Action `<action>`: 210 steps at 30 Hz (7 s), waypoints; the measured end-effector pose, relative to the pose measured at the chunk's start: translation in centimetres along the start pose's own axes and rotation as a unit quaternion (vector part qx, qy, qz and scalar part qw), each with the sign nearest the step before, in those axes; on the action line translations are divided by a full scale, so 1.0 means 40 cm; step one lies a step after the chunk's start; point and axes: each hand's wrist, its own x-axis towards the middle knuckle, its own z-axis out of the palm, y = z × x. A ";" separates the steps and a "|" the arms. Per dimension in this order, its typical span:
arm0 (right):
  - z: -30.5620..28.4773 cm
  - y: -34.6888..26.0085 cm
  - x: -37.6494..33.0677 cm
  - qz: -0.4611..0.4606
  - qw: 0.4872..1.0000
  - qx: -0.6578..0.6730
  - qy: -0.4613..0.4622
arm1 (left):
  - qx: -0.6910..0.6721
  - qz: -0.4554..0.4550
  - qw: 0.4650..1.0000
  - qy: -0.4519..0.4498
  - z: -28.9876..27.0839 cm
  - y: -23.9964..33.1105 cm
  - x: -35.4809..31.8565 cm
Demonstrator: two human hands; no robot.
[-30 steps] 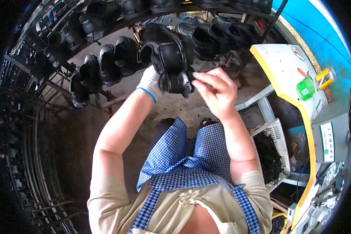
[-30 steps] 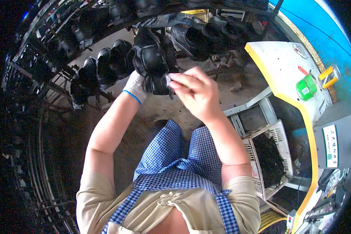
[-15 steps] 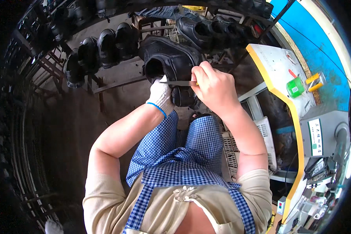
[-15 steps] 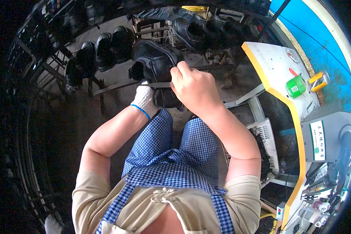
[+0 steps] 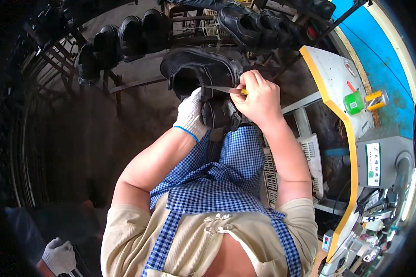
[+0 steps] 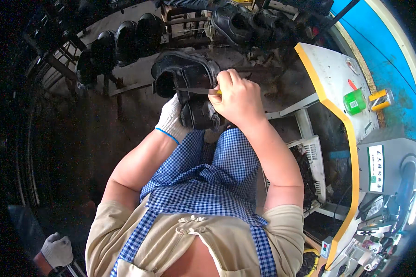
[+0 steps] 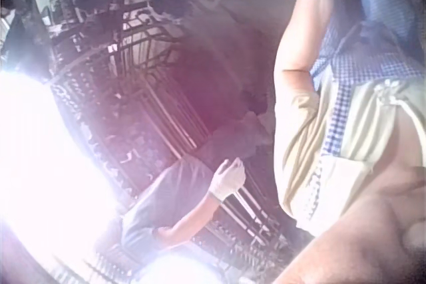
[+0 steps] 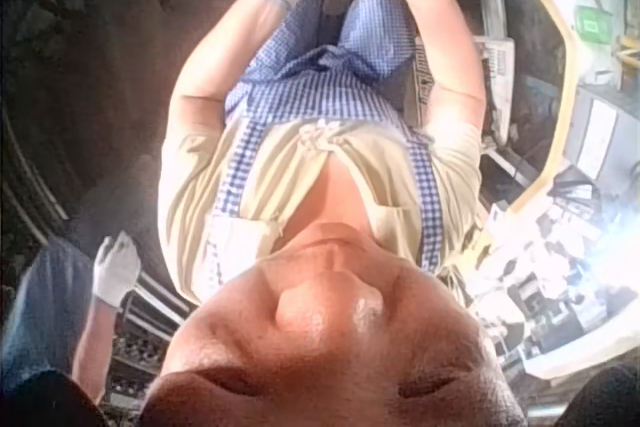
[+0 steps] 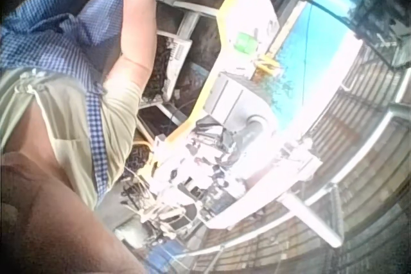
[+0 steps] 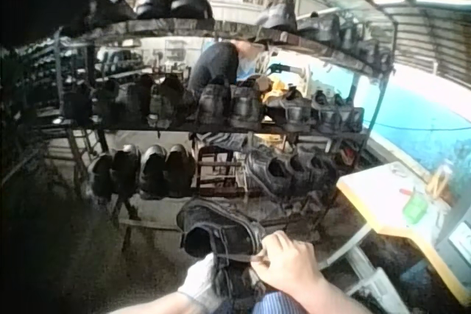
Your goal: The person picks up black shoes from a metal rack and uses a small knife to scrape and clean the soles and edges. They handle the shoes one by one, rotating them to access different areas, and then place them back on the rack.
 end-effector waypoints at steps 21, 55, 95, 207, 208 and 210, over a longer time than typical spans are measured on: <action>0.083 -0.063 -0.004 -0.141 0.988 0.046 0.038 | -0.040 0.114 0.993 -0.015 -0.124 -0.003 0.003; 0.140 -0.100 -0.087 -0.091 0.987 0.131 -0.014 | -0.112 0.083 0.990 0.012 -0.182 0.084 -0.015; 0.127 -0.149 -0.078 -0.043 0.984 0.016 -0.169 | -0.102 0.126 0.974 0.155 -0.149 0.035 -0.026; 0.125 -0.031 -0.084 -0.300 0.948 -0.048 -0.096 | -0.068 0.130 0.977 0.153 -0.155 0.029 -0.019; 0.125 -0.036 -0.086 -0.304 0.946 -0.053 -0.099 | -0.065 0.129 0.977 0.157 -0.149 0.029 -0.022; 0.123 -0.046 -0.083 -0.316 0.940 -0.067 -0.112 | -0.058 0.128 0.976 0.167 -0.134 0.030 -0.032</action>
